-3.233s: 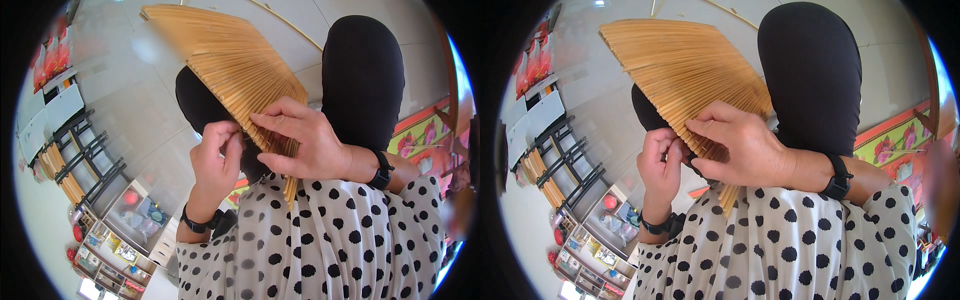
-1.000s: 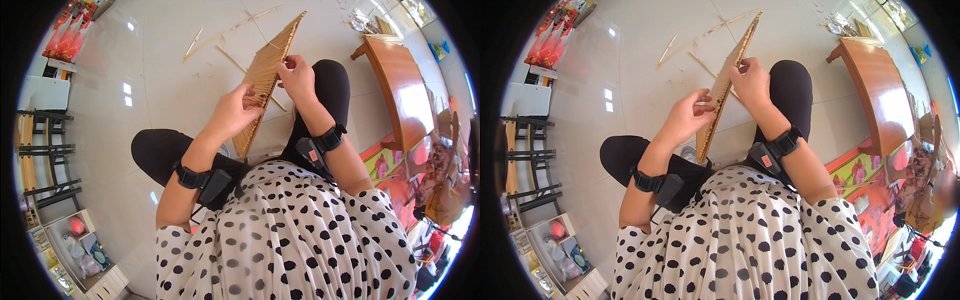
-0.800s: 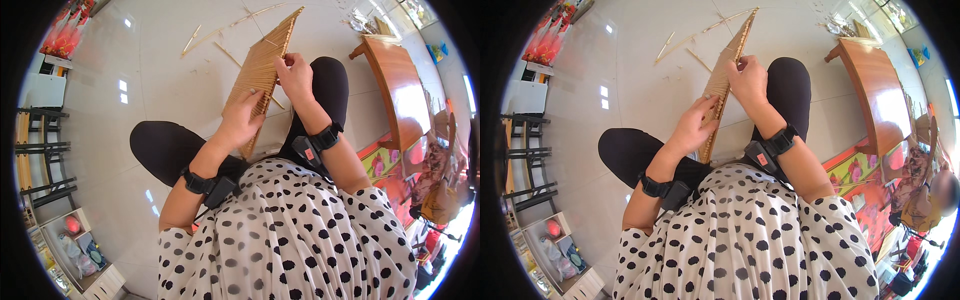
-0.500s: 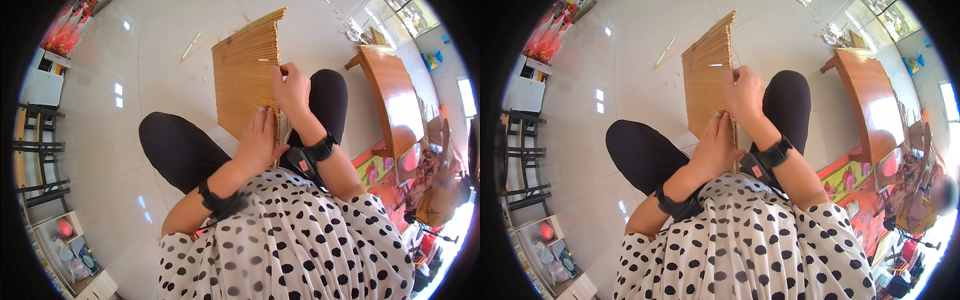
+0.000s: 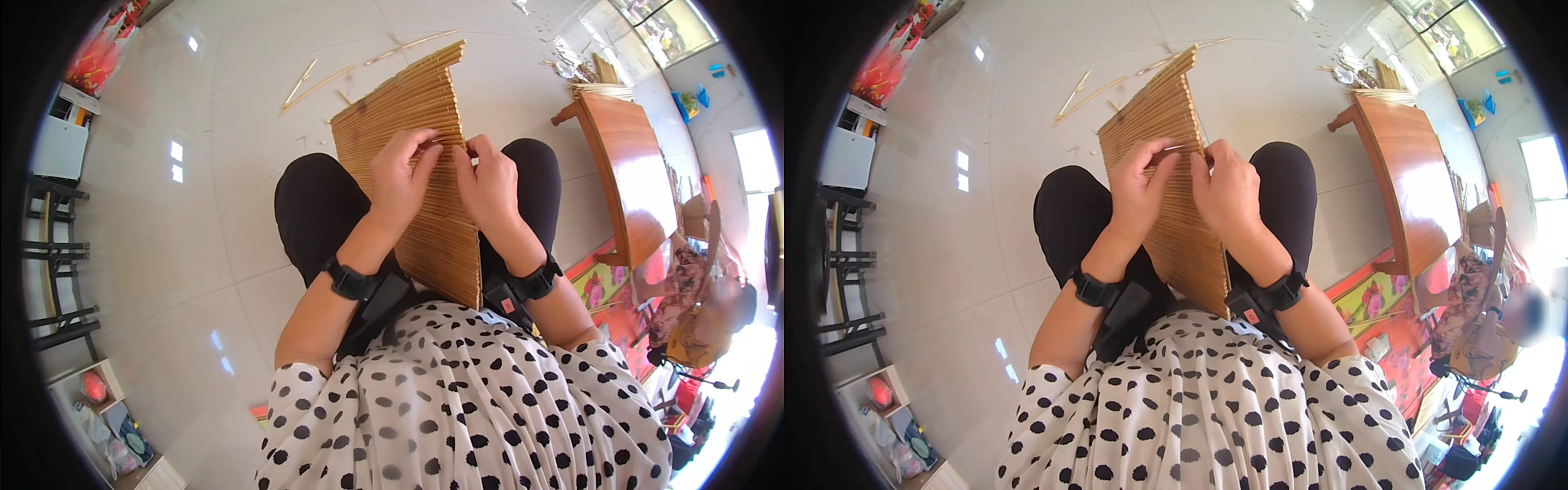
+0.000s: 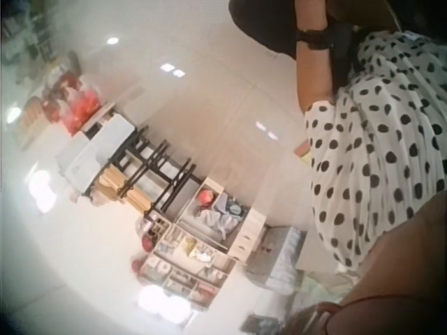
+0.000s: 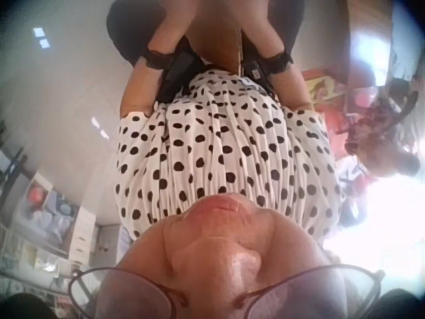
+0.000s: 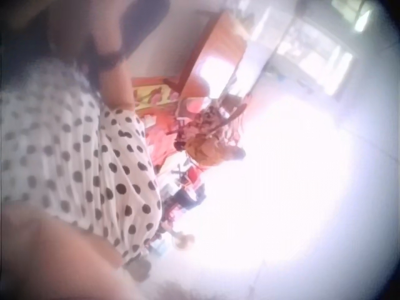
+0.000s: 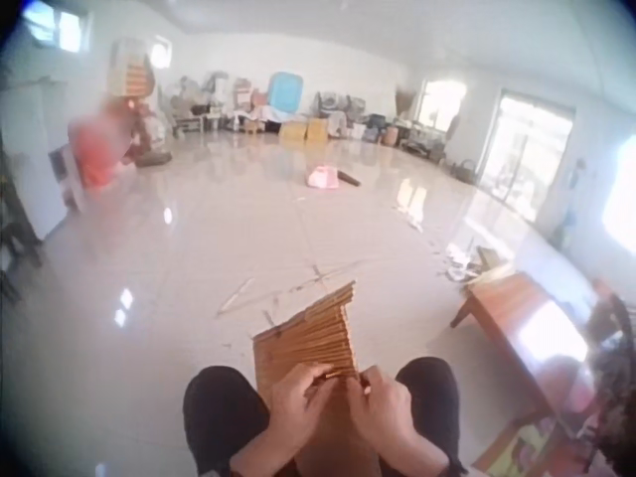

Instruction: The person sits on the floor and weaves a thin white string through the edges of a flat bamboo mat. They repeatedly pass the string through the bamboo slats, pulling it tight to secure the mat's edge.

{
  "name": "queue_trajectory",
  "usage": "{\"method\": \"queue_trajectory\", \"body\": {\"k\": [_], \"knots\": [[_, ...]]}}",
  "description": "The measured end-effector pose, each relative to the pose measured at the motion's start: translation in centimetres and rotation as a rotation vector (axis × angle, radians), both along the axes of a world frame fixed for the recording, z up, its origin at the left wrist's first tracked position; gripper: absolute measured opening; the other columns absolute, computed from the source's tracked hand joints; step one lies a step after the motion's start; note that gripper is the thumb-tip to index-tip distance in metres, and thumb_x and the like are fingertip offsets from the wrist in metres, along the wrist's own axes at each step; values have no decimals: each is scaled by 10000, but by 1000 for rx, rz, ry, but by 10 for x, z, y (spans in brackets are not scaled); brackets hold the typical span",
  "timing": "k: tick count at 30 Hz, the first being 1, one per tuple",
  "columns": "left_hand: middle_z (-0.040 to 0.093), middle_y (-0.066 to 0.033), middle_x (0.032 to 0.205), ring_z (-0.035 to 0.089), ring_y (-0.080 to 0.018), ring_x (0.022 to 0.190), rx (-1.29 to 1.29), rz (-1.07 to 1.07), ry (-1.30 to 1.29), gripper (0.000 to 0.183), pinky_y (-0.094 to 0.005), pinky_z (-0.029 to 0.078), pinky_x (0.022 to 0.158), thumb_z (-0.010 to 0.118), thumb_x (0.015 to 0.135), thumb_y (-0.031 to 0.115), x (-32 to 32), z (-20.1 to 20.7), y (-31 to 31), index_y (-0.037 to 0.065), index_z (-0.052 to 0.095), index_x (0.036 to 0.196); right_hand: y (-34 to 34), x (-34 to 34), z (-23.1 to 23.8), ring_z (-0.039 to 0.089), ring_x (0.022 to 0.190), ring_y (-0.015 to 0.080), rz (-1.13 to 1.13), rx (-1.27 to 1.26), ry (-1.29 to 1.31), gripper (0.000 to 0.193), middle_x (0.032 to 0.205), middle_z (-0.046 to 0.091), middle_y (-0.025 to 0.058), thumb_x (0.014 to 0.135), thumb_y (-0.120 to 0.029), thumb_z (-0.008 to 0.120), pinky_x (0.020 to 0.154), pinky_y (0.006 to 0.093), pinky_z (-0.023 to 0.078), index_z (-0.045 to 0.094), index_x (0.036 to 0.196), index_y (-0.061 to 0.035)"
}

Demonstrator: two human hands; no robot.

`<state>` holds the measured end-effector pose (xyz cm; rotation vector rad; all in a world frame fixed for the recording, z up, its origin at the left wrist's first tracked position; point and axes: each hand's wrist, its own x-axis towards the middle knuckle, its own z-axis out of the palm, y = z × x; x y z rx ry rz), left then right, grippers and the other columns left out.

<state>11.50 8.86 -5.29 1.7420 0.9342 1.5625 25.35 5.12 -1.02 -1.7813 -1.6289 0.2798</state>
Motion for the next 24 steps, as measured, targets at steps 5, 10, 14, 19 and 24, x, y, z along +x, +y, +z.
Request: {"method": "queue_trajectory", "body": {"k": [5,10,14,19,24], "knots": [[675,-125,864,678,-266,749,62,48,-1,118,-323,528,655,749,850,14,9,-3,9,9,724,965,1,1,-5,647,657,416,11,37,3,208,749,653,223,939,-181,657,606,473,518,584,897,9],[653,-110,832,654,-262,695,120,73,12,119,-330,514,608,761,837,20,8,2,10,28,724,949,0,-3,2,656,627,375,19,29,51,223,732,658,209,939,-189,662,581,430,519,587,871,9],[657,-111,841,653,-275,701,152,97,19,126,-339,518,612,764,831,18,7,6,12,29,706,942,3,-7,11,658,611,356,14,15,145,248,720,663,195,943,-194,657,569,415,516,592,817,9],[664,-115,852,659,-282,710,241,135,71,126,-348,521,618,745,836,-6,6,5,13,15,684,945,7,-13,12,639,600,393,-14,49,42,249,705,649,208,946,-200,651,556,421,512,601,810,3],[671,-145,856,673,-278,725,442,273,32,148,-319,553,637,743,826,-60,-8,36,-6,-22,675,952,12,2,3,632,606,418,-59,57,-43,268,663,630,216,956,-209,633,570,451,518,607,798,6]]}}
